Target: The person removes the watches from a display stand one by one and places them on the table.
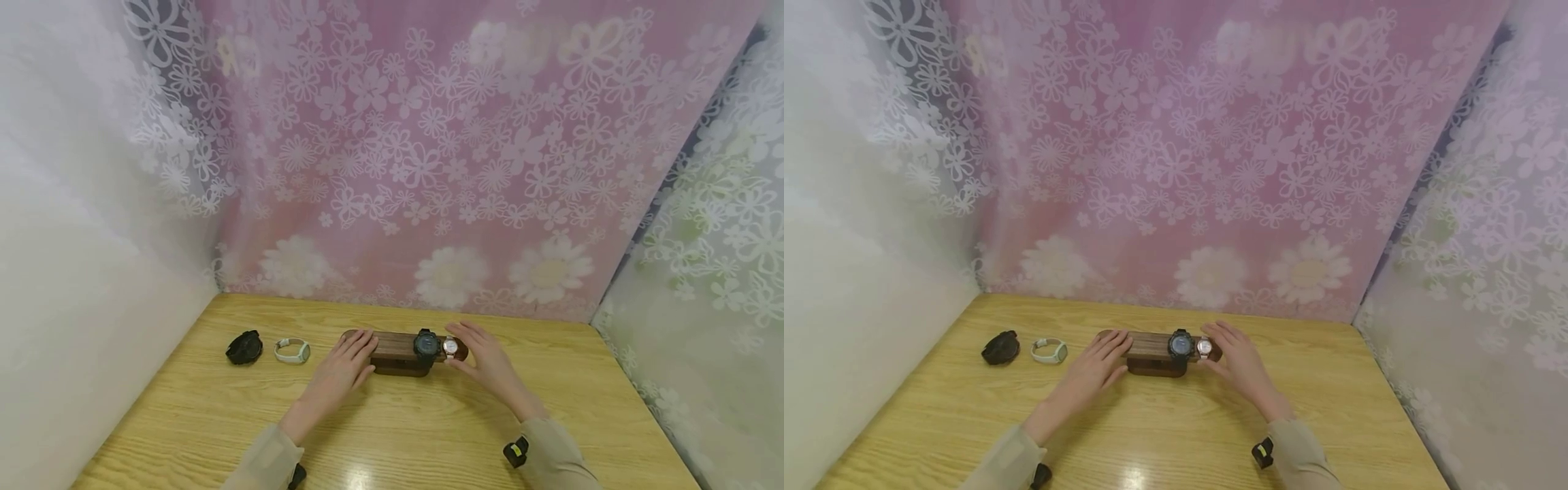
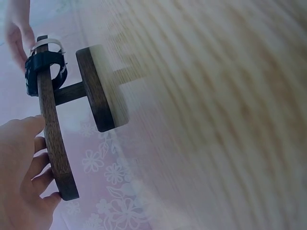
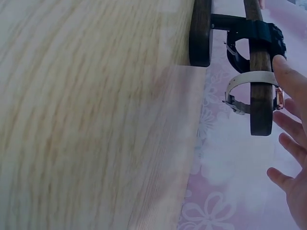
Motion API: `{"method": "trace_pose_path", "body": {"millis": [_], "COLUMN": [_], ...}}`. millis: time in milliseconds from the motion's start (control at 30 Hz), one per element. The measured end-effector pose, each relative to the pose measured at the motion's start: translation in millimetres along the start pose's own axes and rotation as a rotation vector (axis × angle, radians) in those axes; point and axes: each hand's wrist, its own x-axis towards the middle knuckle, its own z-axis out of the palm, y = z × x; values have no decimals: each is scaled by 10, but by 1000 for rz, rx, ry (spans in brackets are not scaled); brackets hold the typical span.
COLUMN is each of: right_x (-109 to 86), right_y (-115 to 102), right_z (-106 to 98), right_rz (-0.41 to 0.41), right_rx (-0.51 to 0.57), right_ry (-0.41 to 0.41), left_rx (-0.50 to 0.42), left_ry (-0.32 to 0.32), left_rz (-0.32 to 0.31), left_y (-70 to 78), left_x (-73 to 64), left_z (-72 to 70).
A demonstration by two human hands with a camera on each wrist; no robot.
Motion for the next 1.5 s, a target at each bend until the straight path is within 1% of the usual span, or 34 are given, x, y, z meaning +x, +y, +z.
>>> {"method": "trace_pose_path", "body": {"millis": [133,333,467,767,1000,1233,1333,1500], "right_x": [3,-6,-4,1,-22,-67,-87,-119], "right_y": [-7,-12,-7,54,88,129,153,198], "right_z": [20,33,38,30,7,-37,-53,-99], "right_rz": [-20,37,60,46,15,21,15,-4], "right_rx": [-42,-70,-54,-15,-16,-16,-8,-30], "right_ry": [-14,-80,-94,-83,-46,-25,-9,38], "left_rx": [-7,-3,-10,-21,-2,-2,-6,-6], "left_ry": [4,14,17,2,-2,3,8,4], "left_rz": [-1,2,-1,-7,-5,-9,-12,-20], "left_y": [11,10,9,20,18,11,7,6], "left_x": [0,1,3,16,23,17,15,14], "left_z": [-7,-5,-4,-7,5,11,15,14]}}
